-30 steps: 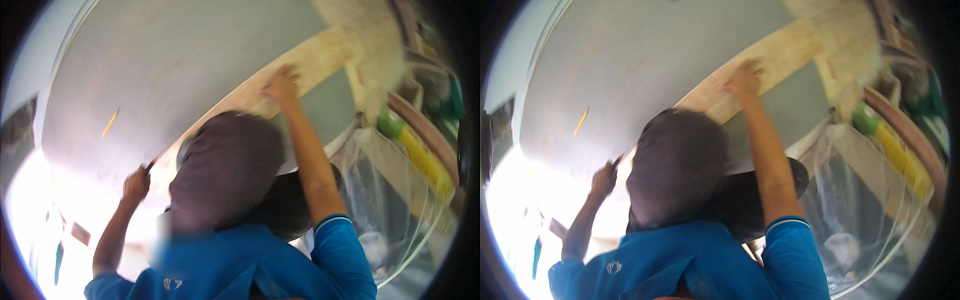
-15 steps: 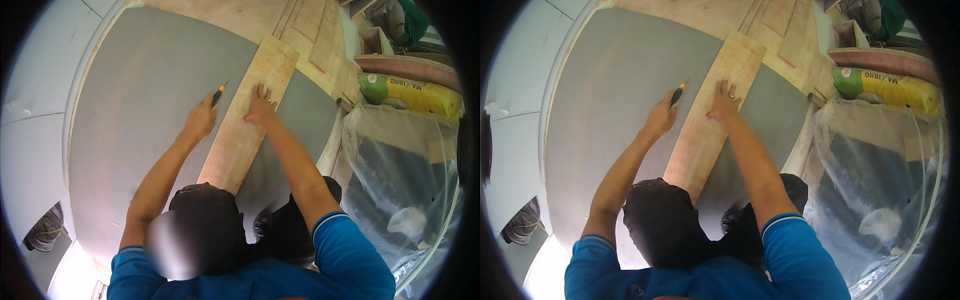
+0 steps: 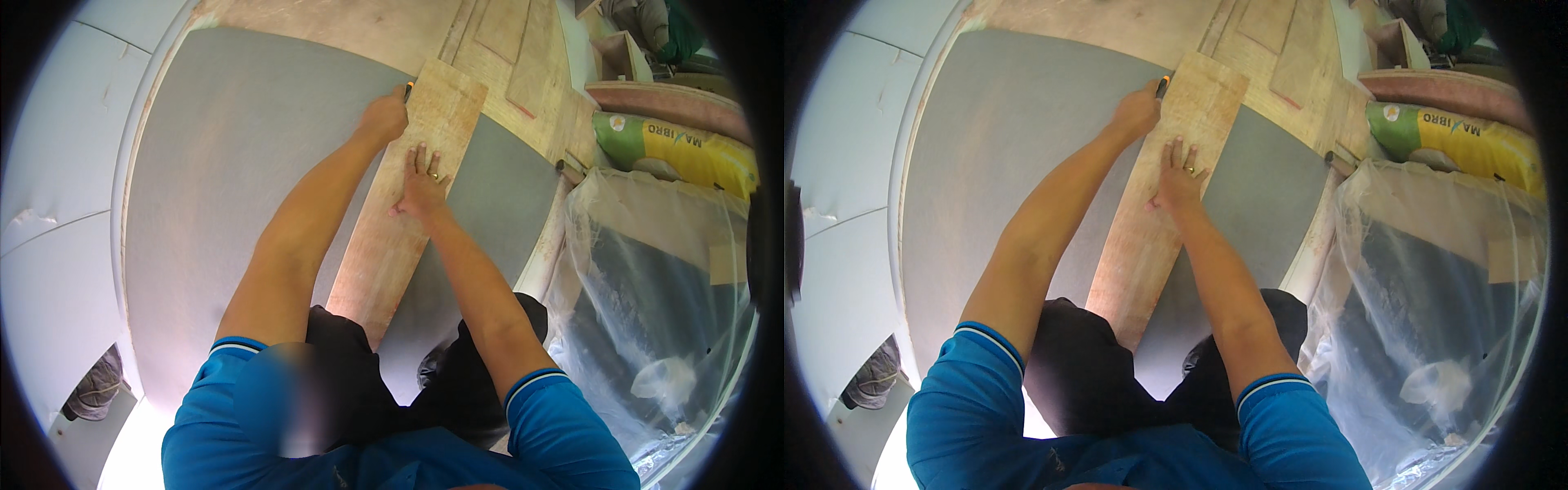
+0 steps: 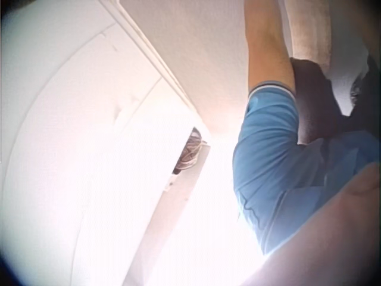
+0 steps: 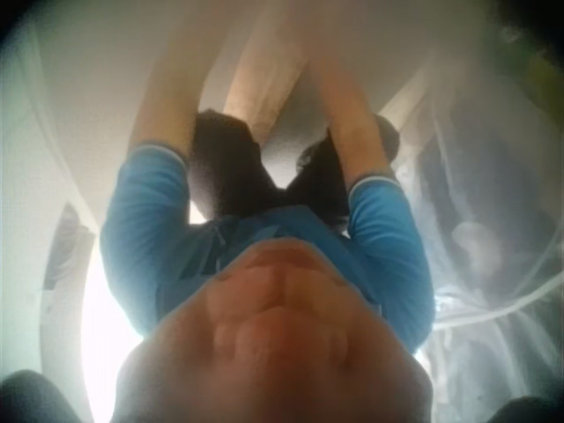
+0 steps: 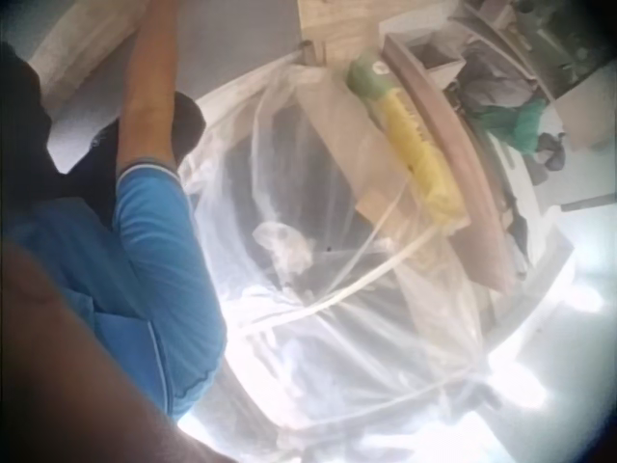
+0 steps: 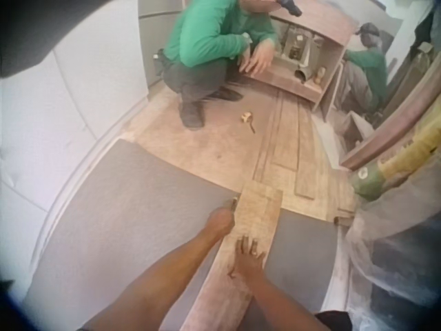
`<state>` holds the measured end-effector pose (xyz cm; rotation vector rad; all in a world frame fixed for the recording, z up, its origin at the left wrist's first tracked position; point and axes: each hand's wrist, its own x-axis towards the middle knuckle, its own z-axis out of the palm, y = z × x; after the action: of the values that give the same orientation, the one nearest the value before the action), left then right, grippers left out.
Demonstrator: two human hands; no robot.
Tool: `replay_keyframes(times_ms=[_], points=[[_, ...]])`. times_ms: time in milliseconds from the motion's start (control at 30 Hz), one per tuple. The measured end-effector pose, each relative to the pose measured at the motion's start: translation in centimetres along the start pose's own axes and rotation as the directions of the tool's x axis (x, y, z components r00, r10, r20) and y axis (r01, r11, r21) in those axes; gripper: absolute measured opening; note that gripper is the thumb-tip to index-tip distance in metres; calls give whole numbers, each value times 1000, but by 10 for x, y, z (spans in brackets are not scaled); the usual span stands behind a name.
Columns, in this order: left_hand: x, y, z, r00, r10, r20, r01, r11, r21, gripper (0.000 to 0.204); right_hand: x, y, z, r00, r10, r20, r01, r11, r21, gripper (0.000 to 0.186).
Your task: The person uses a utility knife to cut a piece of flooring material along a straight edge. They hold the material steady with one hand and guide the knife with the other, making multiple passes to complete the cut.
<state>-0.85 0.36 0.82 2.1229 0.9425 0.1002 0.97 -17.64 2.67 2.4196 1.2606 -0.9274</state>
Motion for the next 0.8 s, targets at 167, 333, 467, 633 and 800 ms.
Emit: replay_keyframes(times_ms=[167, 333, 467, 633, 800], points=[[15, -1, 7, 1000, -5, -12, 5, 1000, 16, 41, 0, -4, -2, 1000, -7, -12, 7, 1000, 1, 154], [19, 3, 3, 999, 18, 33, -19, 999, 28, 37, 0, -1, 0, 1000, 0, -16, 0, 1000, -8, 153], [27, 20, 1, 998, 46, 36, -50, 990, 131, 33, -2, -2, 0, 1000, 2, -18, -2, 1000, -29, 152], [29, 22, -6, 997, 56, 55, -65, 981, 181, 36, 0, -7, 0, 998, -13, -61, 11, 999, -33, 150], [-24, 9, -12, 992, 94, 80, -107, 979, 175, 41, -1, -2, 1, 1000, -3, -31, 3, 1000, -2, 149]])
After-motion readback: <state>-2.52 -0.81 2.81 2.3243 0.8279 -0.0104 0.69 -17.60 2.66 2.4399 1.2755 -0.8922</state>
